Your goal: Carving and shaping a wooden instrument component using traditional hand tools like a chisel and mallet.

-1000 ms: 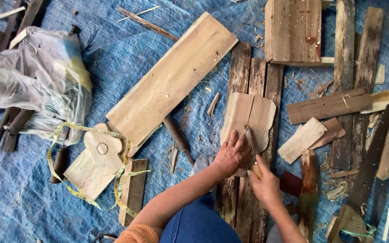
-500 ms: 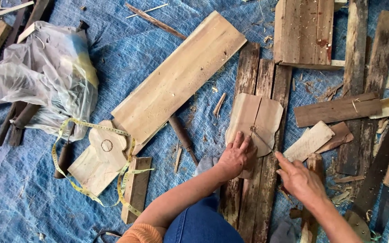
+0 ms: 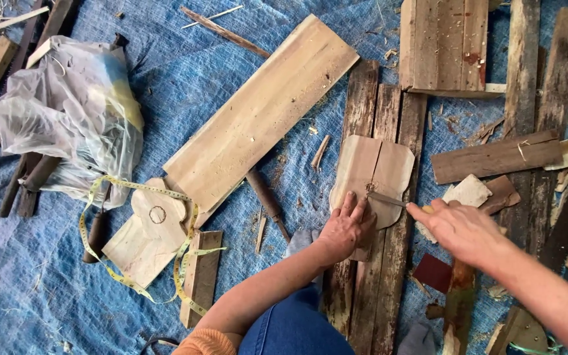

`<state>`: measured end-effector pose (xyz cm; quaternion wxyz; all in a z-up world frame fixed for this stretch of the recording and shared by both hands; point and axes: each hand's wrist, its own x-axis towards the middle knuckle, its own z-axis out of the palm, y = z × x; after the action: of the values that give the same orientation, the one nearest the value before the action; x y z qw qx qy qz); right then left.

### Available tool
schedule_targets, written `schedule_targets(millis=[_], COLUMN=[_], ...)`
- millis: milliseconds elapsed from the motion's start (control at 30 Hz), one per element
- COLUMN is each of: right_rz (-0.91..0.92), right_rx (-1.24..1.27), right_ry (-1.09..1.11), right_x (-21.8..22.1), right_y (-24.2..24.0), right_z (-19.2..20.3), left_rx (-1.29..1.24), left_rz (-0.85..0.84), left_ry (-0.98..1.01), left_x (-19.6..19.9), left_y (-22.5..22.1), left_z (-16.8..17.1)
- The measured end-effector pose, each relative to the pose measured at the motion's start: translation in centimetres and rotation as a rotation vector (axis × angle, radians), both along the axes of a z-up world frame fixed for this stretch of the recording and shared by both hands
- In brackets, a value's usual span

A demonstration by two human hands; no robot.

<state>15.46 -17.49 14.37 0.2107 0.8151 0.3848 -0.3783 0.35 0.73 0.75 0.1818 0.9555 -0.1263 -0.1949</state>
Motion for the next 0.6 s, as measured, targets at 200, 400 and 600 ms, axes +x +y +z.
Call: schedule_targets(millis=[200, 400, 600], right_rz=[-0.020, -0.040, 0.049], right_rx=[-0.007, -0.178, 0.132], right_ry=[0.073, 0.101, -0.153], right_x=[1.2, 0.4, -4.2], right_y=[1.1, 0.3, 0.2], right_z=[0.4, -1.7, -1.4], left_rx=[0.004, 0.015, 0.161], left_rz=[-0.006, -0.016, -0.030], left_ry=[-0.017, 0.041, 0.005], left_x=[0.1, 0.1, 0.2], left_y=[0.1, -0.4, -0.7], left_z=[0.0, -0.4, -0.4])
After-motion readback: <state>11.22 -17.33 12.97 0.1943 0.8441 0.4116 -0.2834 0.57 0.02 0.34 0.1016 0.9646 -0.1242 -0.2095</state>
